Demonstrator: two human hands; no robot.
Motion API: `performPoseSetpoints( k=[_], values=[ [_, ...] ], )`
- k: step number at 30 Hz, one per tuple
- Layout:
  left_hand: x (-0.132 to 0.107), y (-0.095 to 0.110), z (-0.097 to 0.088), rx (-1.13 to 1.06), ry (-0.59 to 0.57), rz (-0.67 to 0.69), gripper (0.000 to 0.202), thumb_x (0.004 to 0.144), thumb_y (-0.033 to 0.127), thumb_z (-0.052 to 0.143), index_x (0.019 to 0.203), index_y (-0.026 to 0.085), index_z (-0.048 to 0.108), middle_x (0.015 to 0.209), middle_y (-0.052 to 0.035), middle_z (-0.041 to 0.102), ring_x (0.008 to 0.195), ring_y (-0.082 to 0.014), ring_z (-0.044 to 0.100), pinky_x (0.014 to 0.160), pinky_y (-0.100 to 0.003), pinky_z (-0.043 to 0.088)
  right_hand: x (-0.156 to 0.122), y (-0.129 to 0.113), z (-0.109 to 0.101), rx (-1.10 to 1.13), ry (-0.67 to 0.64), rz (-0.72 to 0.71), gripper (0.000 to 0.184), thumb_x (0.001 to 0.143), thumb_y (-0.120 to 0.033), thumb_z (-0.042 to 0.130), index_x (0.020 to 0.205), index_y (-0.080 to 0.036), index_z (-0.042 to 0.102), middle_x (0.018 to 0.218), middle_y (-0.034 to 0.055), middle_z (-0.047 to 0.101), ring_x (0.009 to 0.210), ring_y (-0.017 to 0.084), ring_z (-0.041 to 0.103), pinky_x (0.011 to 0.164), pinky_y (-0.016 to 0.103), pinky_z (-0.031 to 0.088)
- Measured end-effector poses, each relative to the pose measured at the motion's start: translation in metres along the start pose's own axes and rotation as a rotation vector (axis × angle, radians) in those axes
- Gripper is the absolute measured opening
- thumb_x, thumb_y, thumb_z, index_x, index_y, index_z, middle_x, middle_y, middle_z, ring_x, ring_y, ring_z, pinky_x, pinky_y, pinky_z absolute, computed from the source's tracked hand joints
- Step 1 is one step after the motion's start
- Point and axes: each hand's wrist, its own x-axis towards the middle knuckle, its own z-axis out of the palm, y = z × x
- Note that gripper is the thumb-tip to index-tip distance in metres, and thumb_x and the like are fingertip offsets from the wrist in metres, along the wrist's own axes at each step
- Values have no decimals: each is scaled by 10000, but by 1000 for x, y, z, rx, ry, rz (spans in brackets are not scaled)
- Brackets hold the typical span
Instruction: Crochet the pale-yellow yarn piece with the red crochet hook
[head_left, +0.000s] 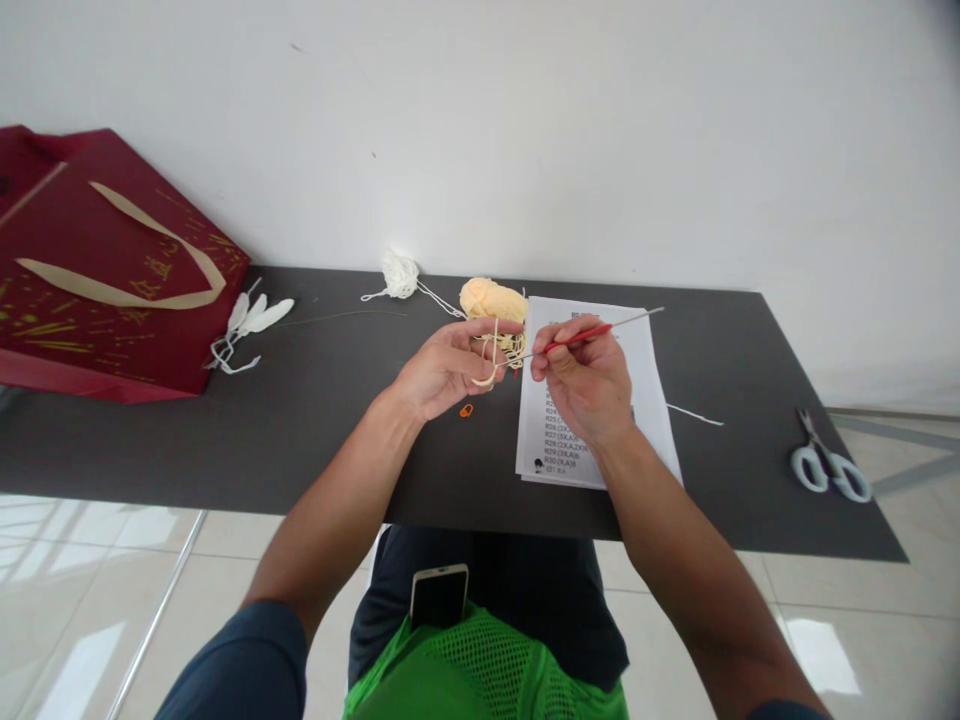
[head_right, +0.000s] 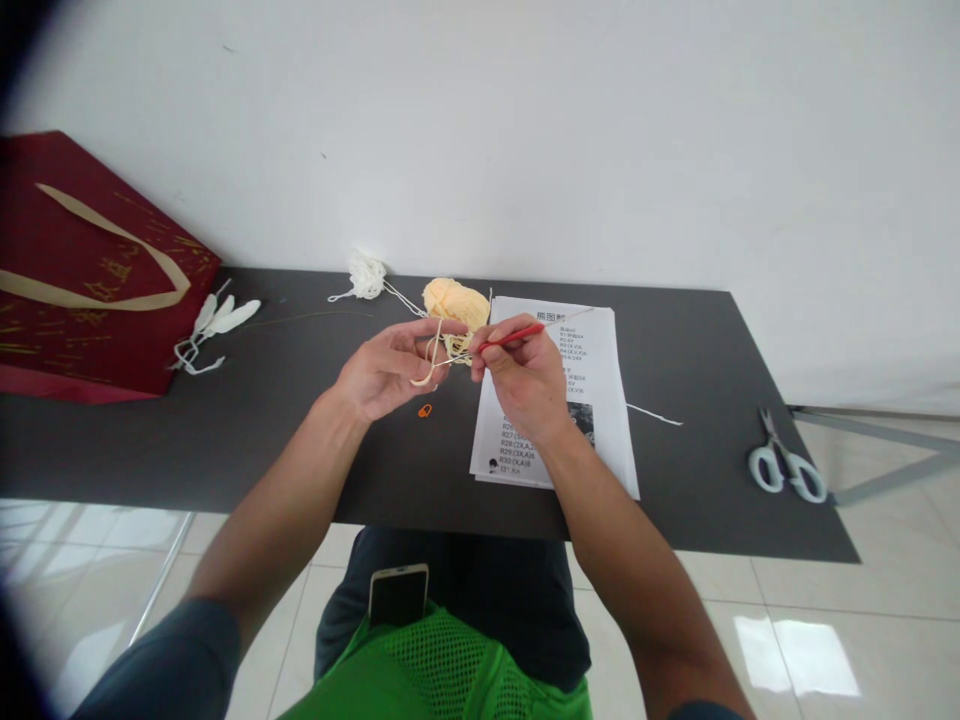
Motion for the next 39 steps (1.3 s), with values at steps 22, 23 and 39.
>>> performPoseSetpoints(
  k=[22,23,39],
  values=[
    [4,-15,11,241,248,446,284,707,258,856,944,177,723,810,-13,696,704,-111,615,704,-259,483,-4,11,10,285,243,302,207,728,-234,889,838,-236,715,897,-49,743,730,28,687,698,96,616],
    [5,-17,12,264,263,451,302,706,253,855,967,180,720,822,-9,690,722,-114,619,726,-264,493,-5,13,12,274,268,295,187,738,-239,882,838,-234,724,906,-46,754,746,31,700,730,98,626],
    [11,-26,20,234,377,390,1027,683,205,829,1550,235,279,816,34,680,656,-97,590,633,-236,451,-7,19,20,130,286,191,142,794,-291,843,866,-232,736,933,-30,791,805,44,727,815,116,627]
  ],
)
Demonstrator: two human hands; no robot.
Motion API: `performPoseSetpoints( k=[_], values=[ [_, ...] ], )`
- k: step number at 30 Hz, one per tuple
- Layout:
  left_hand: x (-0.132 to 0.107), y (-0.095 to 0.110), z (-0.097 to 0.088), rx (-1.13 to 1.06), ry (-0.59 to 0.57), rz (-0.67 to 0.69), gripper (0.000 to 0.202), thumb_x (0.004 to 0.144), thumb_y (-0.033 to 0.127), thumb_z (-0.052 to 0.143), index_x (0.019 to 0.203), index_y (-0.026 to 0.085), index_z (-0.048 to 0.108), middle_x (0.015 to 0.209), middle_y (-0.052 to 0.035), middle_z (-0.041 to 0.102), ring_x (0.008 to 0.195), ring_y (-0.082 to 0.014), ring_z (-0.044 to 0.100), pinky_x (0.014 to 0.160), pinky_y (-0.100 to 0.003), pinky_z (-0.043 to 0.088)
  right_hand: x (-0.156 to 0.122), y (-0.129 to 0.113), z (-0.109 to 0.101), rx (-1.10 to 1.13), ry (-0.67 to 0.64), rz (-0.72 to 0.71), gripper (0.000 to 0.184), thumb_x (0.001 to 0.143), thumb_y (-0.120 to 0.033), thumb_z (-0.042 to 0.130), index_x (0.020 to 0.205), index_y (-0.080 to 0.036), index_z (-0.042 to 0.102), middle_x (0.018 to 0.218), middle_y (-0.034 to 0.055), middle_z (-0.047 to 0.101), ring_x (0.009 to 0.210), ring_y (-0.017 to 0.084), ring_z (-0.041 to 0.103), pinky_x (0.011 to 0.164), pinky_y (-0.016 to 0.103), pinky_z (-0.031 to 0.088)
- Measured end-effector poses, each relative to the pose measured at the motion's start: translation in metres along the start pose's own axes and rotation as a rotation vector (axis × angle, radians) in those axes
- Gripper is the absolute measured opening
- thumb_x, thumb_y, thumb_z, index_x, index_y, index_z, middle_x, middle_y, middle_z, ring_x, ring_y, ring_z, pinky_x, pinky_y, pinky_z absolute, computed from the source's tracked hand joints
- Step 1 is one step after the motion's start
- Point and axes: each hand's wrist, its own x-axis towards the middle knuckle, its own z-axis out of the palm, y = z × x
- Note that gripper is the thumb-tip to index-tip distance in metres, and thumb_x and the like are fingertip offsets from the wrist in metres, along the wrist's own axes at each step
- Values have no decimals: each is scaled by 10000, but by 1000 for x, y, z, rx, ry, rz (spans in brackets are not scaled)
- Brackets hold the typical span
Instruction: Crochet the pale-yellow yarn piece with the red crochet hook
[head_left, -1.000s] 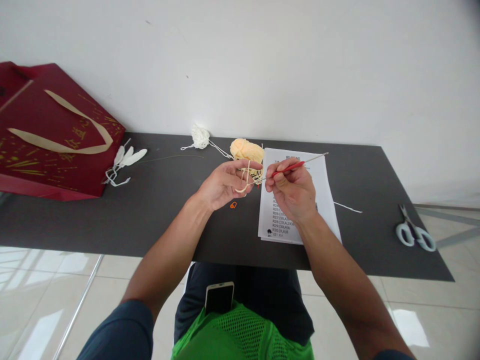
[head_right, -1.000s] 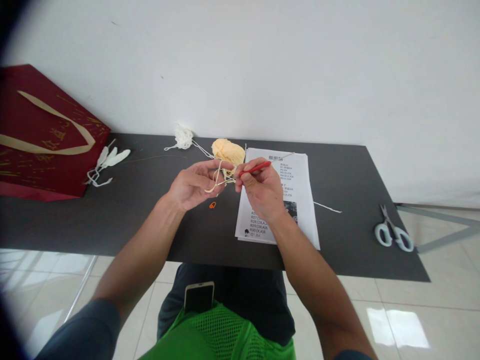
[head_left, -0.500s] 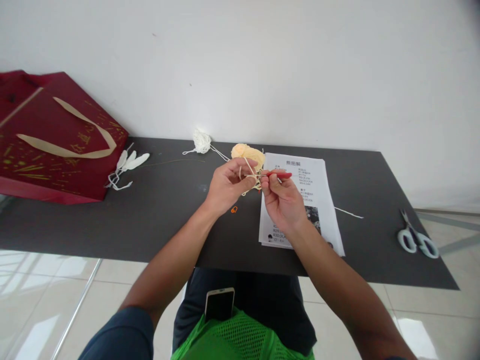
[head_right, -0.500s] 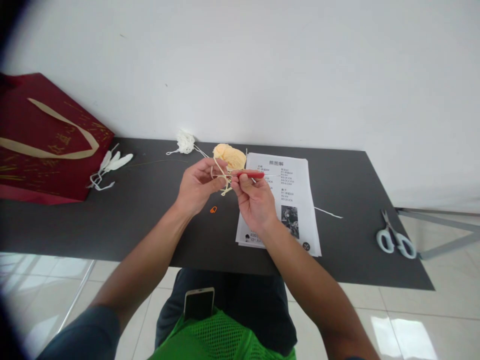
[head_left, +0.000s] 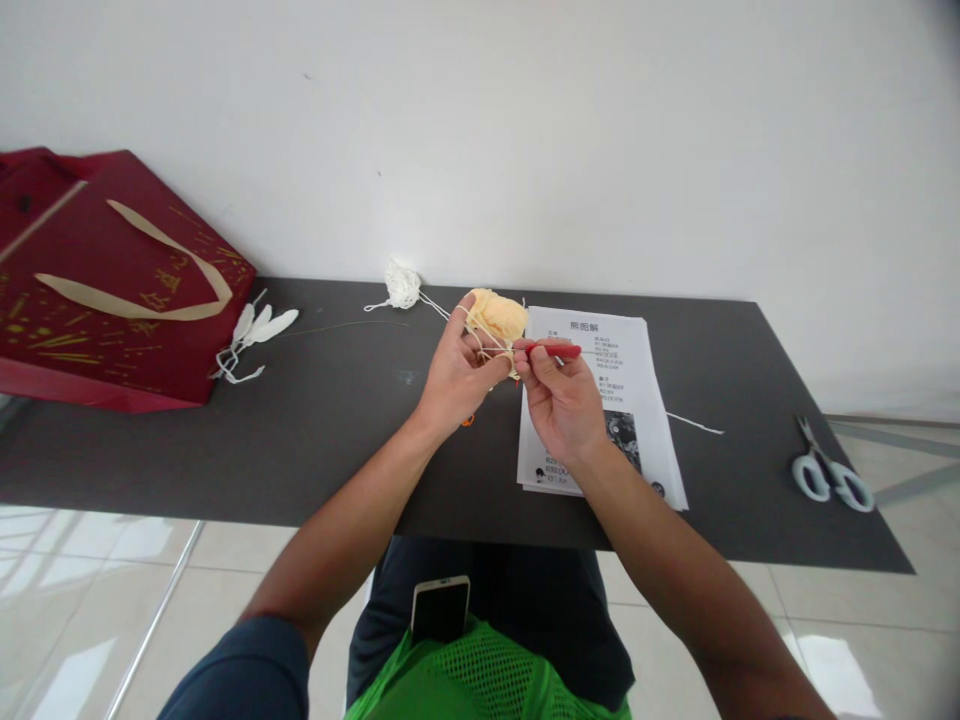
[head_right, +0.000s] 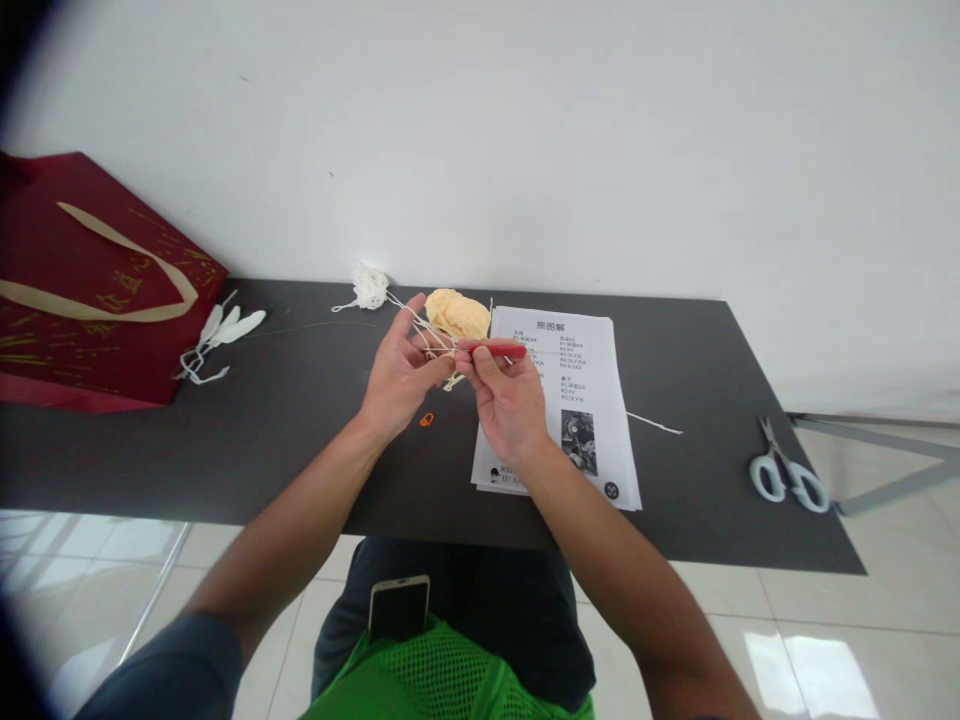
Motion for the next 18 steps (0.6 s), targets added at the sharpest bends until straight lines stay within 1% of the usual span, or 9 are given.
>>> performPoseSetpoints(
  k=[3,5,9,13,18],
  values=[
    [0,-1,0,-7,7,3,1051,691,215,832,1563,249,247,807,42,671,662,-97,594,649,-237,465,-1,1,0,-15,0,-10,160,804,-311,832,881,-250,706,943,-37,784,807,56,719,813,157,629],
    [-1,-1,0,-6,13,1,1035,696,202,824,1560,248,256,803,45,664,677,-104,608,673,-247,486,-2,2,1,-17,-8,-32,159,821,-310,816,901,-265,686,946,-40,777,793,64,705,778,183,622],
    [-2,1,0,55,5,6,904,707,163,790,1505,226,369,825,32,665,673,-111,612,660,-257,499,-5,6,2,-43,-27,-96,107,858,-281,774,927,-280,692,948,-43,768,740,70,655,698,206,575],
    [-3,1,0,88,-12,16,833,717,153,765,1476,227,429,864,18,672,659,-106,621,652,-261,502,-6,10,3,-97,-6,-112,97,847,-291,779,926,-281,723,950,-31,761,750,93,636,712,246,559],
    [-3,0,3,38,-20,-4,879,698,164,788,1487,211,404,867,15,677,659,-116,647,672,-276,519,-4,11,2,-117,-1,-129,97,843,-294,779,918,-278,720,934,-30,751,778,105,636,720,261,533]
  ],
)
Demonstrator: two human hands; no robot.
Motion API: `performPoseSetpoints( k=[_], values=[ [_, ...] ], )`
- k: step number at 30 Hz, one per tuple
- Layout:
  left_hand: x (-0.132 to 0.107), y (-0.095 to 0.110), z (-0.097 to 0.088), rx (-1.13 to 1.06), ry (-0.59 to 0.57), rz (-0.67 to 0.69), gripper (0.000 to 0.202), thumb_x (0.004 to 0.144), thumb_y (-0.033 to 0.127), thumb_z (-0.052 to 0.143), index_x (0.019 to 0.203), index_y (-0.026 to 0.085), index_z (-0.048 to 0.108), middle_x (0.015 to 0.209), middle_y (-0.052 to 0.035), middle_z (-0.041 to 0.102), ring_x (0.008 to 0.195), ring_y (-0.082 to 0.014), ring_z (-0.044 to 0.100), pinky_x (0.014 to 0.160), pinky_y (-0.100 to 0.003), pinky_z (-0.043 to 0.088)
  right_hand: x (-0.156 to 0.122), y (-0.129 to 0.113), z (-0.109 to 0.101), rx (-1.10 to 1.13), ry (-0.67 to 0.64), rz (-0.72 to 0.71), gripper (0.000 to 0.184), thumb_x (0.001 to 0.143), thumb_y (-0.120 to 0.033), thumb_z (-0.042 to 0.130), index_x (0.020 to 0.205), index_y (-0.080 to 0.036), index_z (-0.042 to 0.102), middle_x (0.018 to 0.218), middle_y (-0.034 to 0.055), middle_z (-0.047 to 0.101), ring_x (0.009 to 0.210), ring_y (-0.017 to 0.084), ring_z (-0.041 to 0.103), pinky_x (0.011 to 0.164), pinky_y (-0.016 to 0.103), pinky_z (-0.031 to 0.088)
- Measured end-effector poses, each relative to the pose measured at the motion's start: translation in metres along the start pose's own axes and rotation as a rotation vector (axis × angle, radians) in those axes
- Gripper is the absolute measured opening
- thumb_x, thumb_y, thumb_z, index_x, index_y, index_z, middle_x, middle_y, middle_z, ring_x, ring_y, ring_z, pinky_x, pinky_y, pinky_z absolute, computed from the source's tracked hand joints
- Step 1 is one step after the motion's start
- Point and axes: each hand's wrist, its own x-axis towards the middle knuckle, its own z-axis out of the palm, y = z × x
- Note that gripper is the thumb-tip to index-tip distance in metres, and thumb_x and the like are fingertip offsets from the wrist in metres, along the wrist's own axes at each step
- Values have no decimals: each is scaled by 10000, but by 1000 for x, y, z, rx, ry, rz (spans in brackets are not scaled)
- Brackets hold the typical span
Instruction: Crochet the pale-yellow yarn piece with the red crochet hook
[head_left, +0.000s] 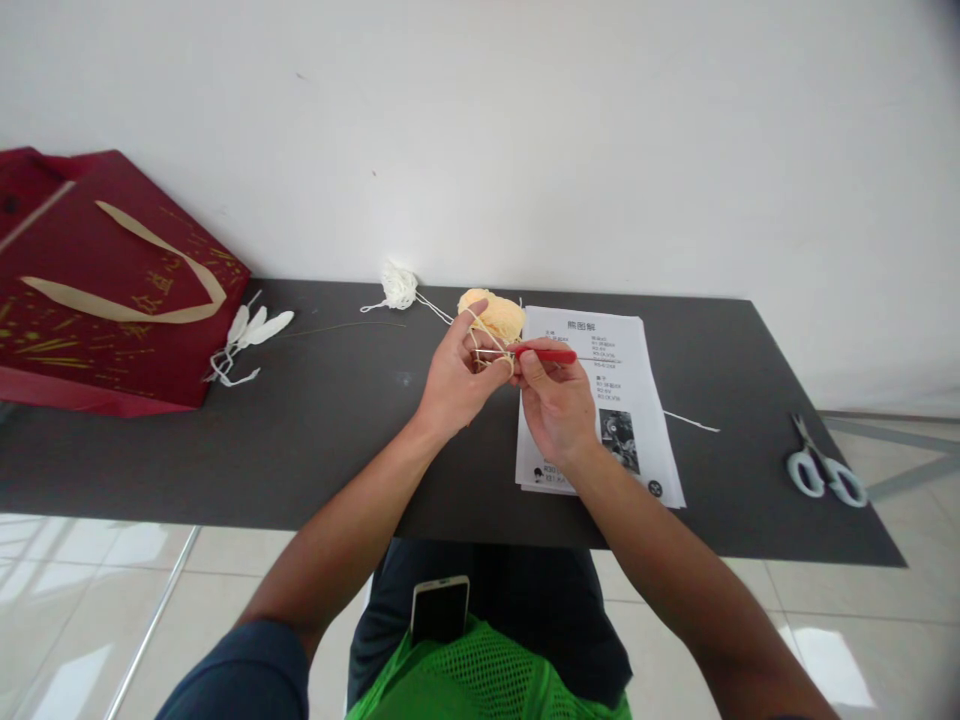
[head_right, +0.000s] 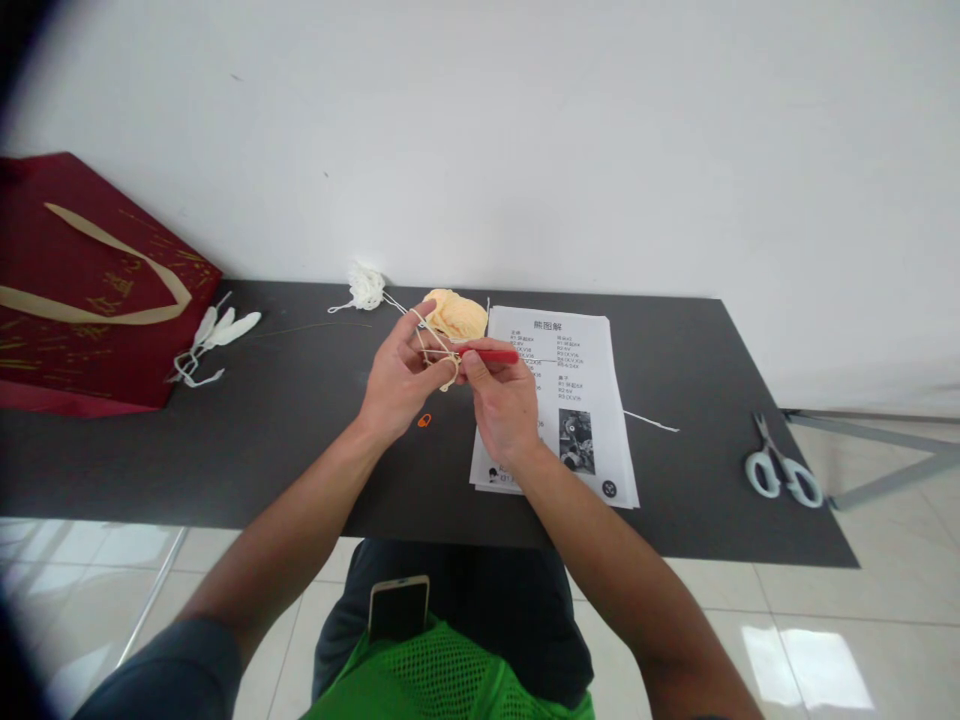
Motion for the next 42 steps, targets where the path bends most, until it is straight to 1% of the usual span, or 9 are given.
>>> performPoseSetpoints(
  k=[5,9,14,22,24,27,31,36,42],
  values=[
    [1,-1,0,10,21,-14,882,686,159,805,1473,198,410,846,12,706,645,-122,660,663,-270,522,3,5,-3,-34,10,-3,132,834,-297,786,937,-258,712,927,-18,746,795,114,645,732,268,523],
    [2,-5,-3,134,-3,-12,556,732,189,783,1262,164,618,848,-18,742,700,-139,693,702,-274,546,5,9,-7,-85,34,-11,153,821,-301,794,934,-236,714,913,-13,731,812,119,649,758,266,534],
    [2,-6,-6,173,-5,-35,245,760,244,767,987,153,749,760,-20,731,640,-130,663,556,-230,489,7,9,-10,-145,29,-29,163,802,-316,806,908,-239,709,834,-35,694,717,102,614,750,263,539],
    [12,-3,-5,-231,214,-219,295,632,170,839,904,138,729,764,-29,745,637,-119,695,600,-209,531,8,9,-9,10,-166,117,507,706,-192,802,1189,-267,667,1276,19,703,1110,165,659,1023,332,523],
    [15,-3,-3,-284,218,-242,302,629,155,830,907,133,714,753,-35,740,662,-122,706,612,-199,541,8,10,-9,-74,-192,191,493,721,-196,802,1187,-277,663,1214,10,729,1078,165,672,986,321,535],
    [19,-4,0,-314,234,-249,293,656,174,813,925,146,700,727,-16,719,615,-112,683,569,-194,523,9,9,-10,-249,-243,263,380,786,-284,781,1151,-270,673,1044,9,758,901,157,686,752,275,543],
    [24,-3,0,-304,259,-204,302,649,164,807,929,151,693,745,-13,712,647,-119,687,597,-206,532,10,3,-16,-507,-239,303,292,829,-421,742,1041,-229,686,778,1,747,548,103,541,526,258,409],
    [31,-3,2,-267,321,-105,238,631,144,799,844,141,692,735,1,693,635,-96,659,675,-230,551,10,-5,-19,-747,-340,181,188,886,-387,664,868,-210,725,705,6,733,521,95,498,519,253,374],
    [36,-8,12,-247,318,-104,309,622,138,799,919,145,717,781,1,703,662,-106,667,711,-266,568,5,-10,-15,-737,-466,100,128,880,-267,640,818,-225,743,721,-2,751,611,123,607,628,268,477]
  ],
)
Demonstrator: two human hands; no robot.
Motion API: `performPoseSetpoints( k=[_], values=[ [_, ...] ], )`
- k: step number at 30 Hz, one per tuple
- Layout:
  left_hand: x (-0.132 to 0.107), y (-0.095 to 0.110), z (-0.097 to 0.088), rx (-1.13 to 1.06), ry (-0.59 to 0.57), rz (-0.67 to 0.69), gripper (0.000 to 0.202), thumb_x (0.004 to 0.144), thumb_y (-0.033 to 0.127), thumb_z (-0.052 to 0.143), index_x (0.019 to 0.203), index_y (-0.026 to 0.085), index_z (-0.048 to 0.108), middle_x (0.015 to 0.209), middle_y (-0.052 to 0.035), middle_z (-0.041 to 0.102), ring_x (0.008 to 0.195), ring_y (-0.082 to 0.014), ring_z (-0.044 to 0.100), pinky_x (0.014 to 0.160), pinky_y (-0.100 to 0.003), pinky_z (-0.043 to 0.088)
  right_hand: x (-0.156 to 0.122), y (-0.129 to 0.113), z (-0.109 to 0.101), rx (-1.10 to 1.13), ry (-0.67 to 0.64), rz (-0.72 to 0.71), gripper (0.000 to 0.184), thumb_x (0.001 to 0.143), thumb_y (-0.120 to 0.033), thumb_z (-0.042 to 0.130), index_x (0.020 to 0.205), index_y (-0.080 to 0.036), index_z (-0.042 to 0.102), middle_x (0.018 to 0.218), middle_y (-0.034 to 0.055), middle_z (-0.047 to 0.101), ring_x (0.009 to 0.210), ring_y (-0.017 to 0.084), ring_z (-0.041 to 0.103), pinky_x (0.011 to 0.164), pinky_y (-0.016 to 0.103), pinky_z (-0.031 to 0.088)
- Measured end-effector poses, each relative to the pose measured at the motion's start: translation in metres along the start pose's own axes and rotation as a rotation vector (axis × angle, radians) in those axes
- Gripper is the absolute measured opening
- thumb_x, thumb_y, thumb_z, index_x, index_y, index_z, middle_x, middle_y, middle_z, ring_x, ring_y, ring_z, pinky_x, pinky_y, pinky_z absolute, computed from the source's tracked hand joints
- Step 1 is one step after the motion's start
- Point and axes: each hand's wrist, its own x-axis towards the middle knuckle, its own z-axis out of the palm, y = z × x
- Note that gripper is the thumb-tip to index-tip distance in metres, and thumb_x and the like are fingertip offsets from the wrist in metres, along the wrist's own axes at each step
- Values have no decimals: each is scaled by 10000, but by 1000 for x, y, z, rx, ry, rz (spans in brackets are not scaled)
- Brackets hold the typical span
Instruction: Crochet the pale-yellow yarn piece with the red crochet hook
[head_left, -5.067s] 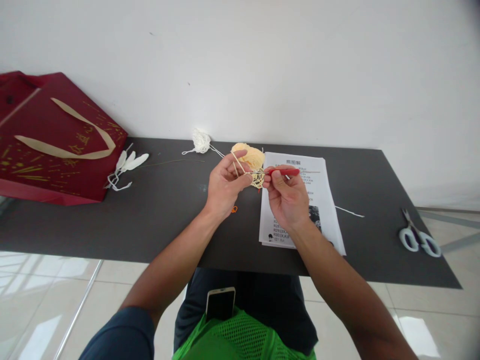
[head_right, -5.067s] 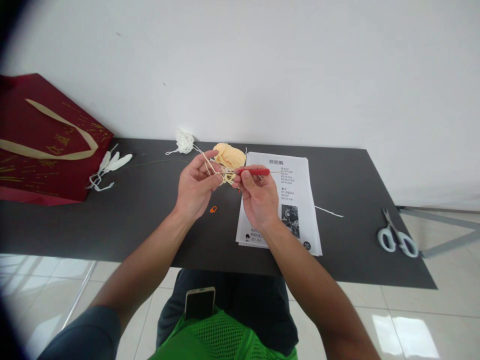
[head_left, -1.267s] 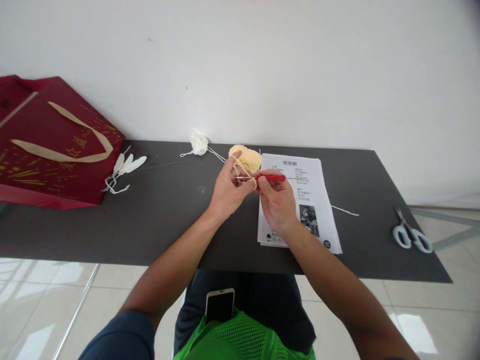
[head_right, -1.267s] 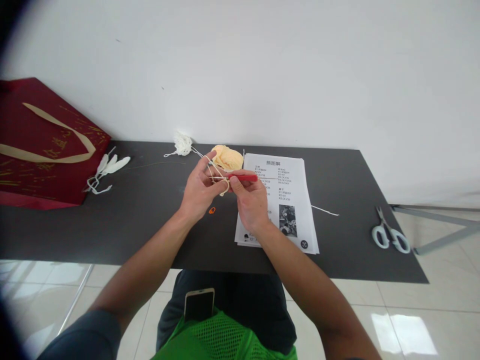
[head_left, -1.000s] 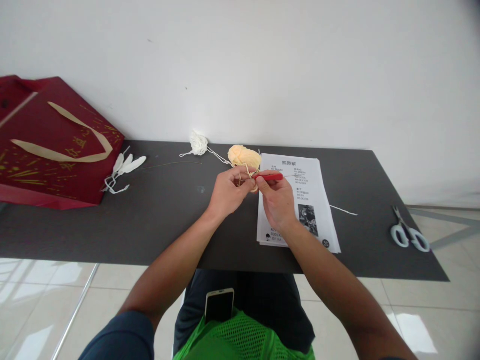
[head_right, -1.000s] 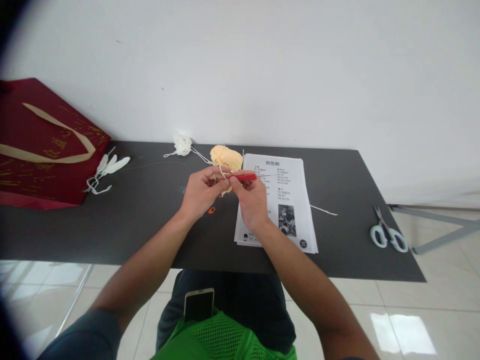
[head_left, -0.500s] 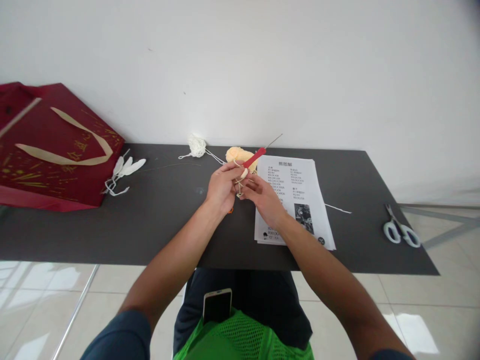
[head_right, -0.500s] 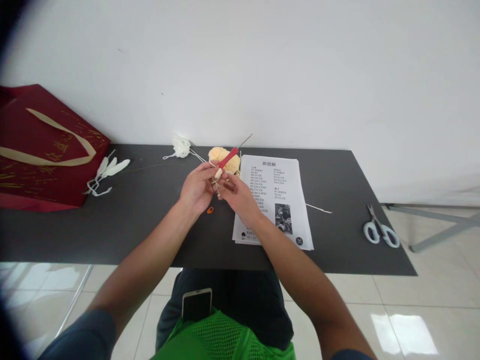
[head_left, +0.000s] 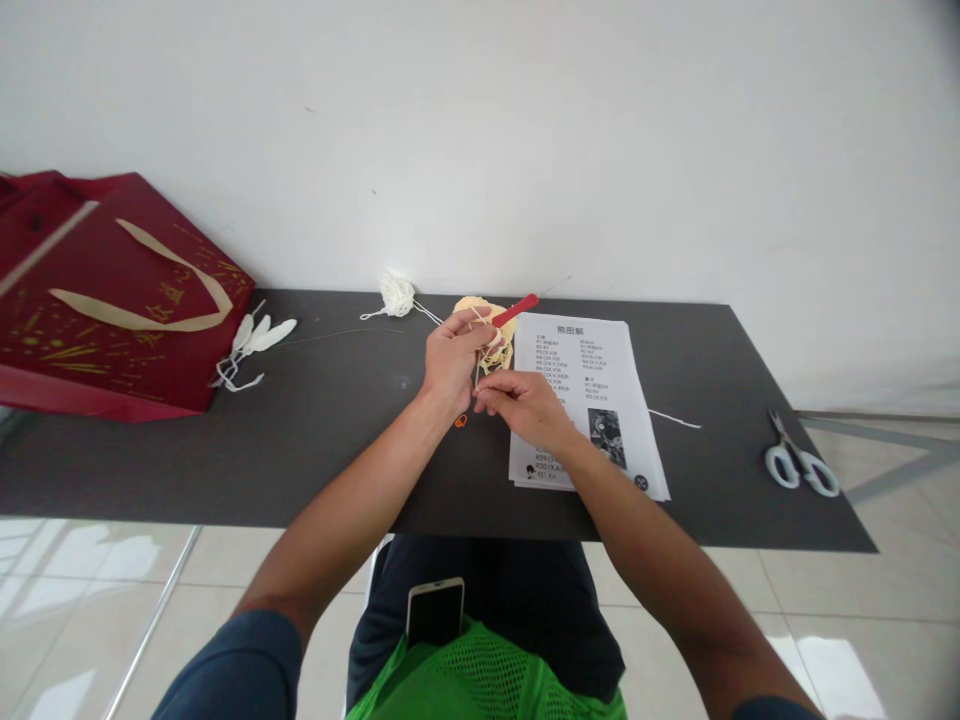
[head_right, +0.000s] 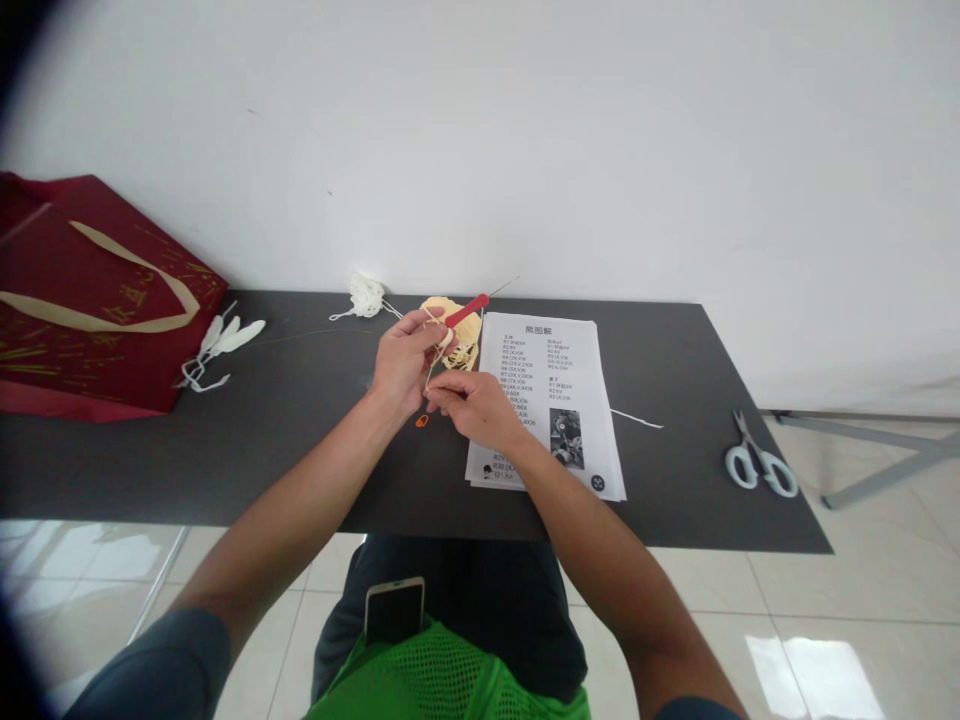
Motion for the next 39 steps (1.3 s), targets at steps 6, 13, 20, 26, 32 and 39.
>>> performPoseSetpoints(
  k=[6,13,20,26,32,39],
  values=[
    [0,-9,-9,-13,2,-33,379,637,158,817,1006,147,733,745,-3,703,641,-112,663,641,-247,533,1,3,-9,-80,-134,-6,134,851,-215,661,774,-236,769,707,-9,759,688,157,682,697,301,507],
    [-2,-5,-21,34,-92,192,327,669,140,808,992,171,770,682,28,690,610,-65,589,634,-202,466,5,6,-18,-284,180,-50,308,824,-291,731,1131,-286,760,1180,65,763,1089,262,654,929,437,514],
    [-5,-11,-22,239,-198,281,346,733,214,780,1076,182,754,779,5,742,654,-102,635,680,-249,494,10,-18,-23,445,246,40,320,822,-435,767,1094,-276,709,1076,22,716,869,145,613,705,291,497],
    [-2,-19,-24,351,-193,338,343,782,228,741,1121,179,734,776,4,734,638,-101,623,665,-241,485,25,-9,-16,512,317,62,256,734,-371,837,902,-221,714,836,-15,687,721,117,568,657,287,463],
    [-3,-17,-21,274,-177,251,401,758,262,777,1137,164,691,805,-6,724,687,-120,657,705,-257,526,35,0,-3,648,419,46,249,677,-330,860,800,-211,678,804,-29,687,737,117,604,721,283,509],
    [-5,-14,-19,171,-167,182,587,655,216,835,1202,148,634,828,-7,730,693,-121,661,720,-266,531,28,6,9,699,548,3,283,677,-361,863,839,-223,675,849,-21,702,754,129,629,742,304,541]
  ],
)
